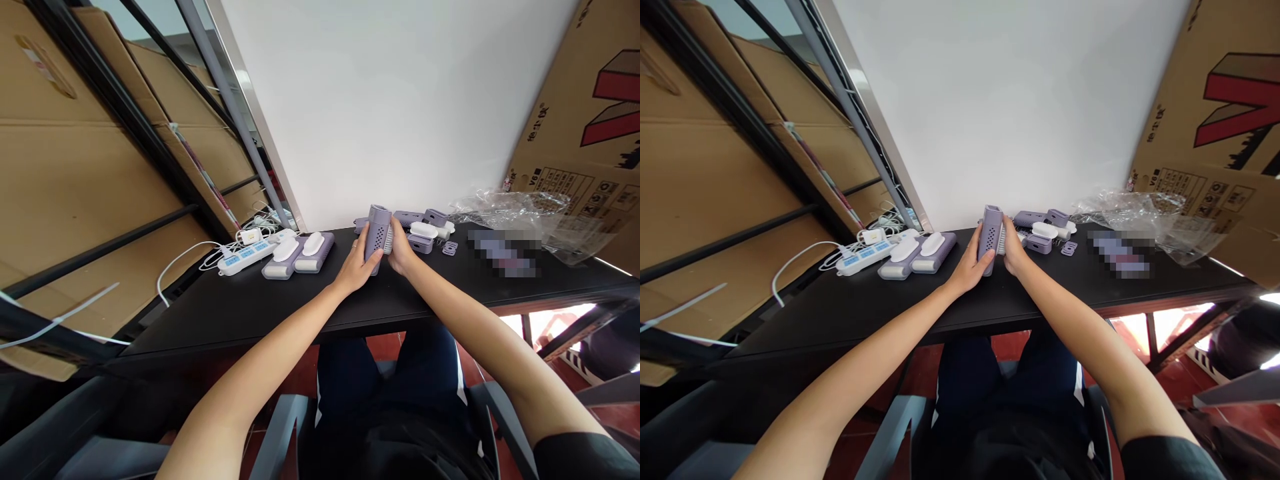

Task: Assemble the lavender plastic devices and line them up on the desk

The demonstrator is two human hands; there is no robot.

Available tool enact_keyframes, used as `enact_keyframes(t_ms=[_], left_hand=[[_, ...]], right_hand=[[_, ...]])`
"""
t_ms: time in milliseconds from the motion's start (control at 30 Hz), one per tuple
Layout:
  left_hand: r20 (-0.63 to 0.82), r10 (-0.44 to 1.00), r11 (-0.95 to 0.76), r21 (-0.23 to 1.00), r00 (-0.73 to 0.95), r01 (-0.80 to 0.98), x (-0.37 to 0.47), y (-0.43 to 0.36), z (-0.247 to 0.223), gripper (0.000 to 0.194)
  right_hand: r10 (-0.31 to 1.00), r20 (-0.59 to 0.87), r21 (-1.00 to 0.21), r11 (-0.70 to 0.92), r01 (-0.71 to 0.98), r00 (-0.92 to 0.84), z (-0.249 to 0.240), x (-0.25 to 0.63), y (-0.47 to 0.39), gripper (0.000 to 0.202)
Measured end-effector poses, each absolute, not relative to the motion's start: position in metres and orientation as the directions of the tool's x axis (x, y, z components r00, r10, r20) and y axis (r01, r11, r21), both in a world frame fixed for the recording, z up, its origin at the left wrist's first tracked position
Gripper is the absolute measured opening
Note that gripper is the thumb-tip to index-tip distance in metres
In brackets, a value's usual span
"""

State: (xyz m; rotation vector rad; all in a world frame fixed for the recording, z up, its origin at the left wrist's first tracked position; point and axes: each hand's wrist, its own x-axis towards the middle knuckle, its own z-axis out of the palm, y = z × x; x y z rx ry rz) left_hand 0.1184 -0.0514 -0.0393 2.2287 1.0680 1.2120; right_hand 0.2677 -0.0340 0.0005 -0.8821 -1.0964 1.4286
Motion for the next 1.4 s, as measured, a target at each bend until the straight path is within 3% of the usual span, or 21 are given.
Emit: enact_keyframes(t_ms=[167,300,800,1033,1267,1400], left_hand=[[0.587,0.749,-0.647,0.551,0.307,0.527,0.114,-0.055,-0.039,0.084],[0.608,0.734,-0.65,0.503,0.301,0.569,0.114,-0.056,-0.039,0.085],[0.646,0.687,-0.684,0.421,0.332,0.595,0.113,-0.05,-0.046,0.089],[0.613,0.731,-0.643,0.473,0.3,0.602,0.114,-0.047,-0.041,0.087],[0.617,0.739,-0.637,0.509,0.27,0.58,0.116,-0.049,-0.038,0.087],[0.588,0.767,-0.626,0.597,0.257,0.502,0.111,-0.049,-0.033,0.081]], right_hand=[[0.938,-0.096,-0.898,-0.226,-0.378,-0.333,0.011,0.274,-0.049,0.07],[0.876,-0.114,-0.873,-0.313,-0.373,-0.468,0.012,0.279,-0.051,0.074],[0.893,-0.098,-0.893,-0.274,-0.358,-0.439,0.015,0.277,-0.049,0.078],[0.946,-0.072,-0.89,-0.204,-0.408,-0.316,0.011,0.267,-0.052,0.066],[0.936,-0.063,-0.897,-0.205,-0.392,-0.345,0.011,0.269,-0.05,0.064],[0.956,-0.037,-0.932,-0.139,-0.334,-0.293,0.004,0.268,-0.047,0.058]])
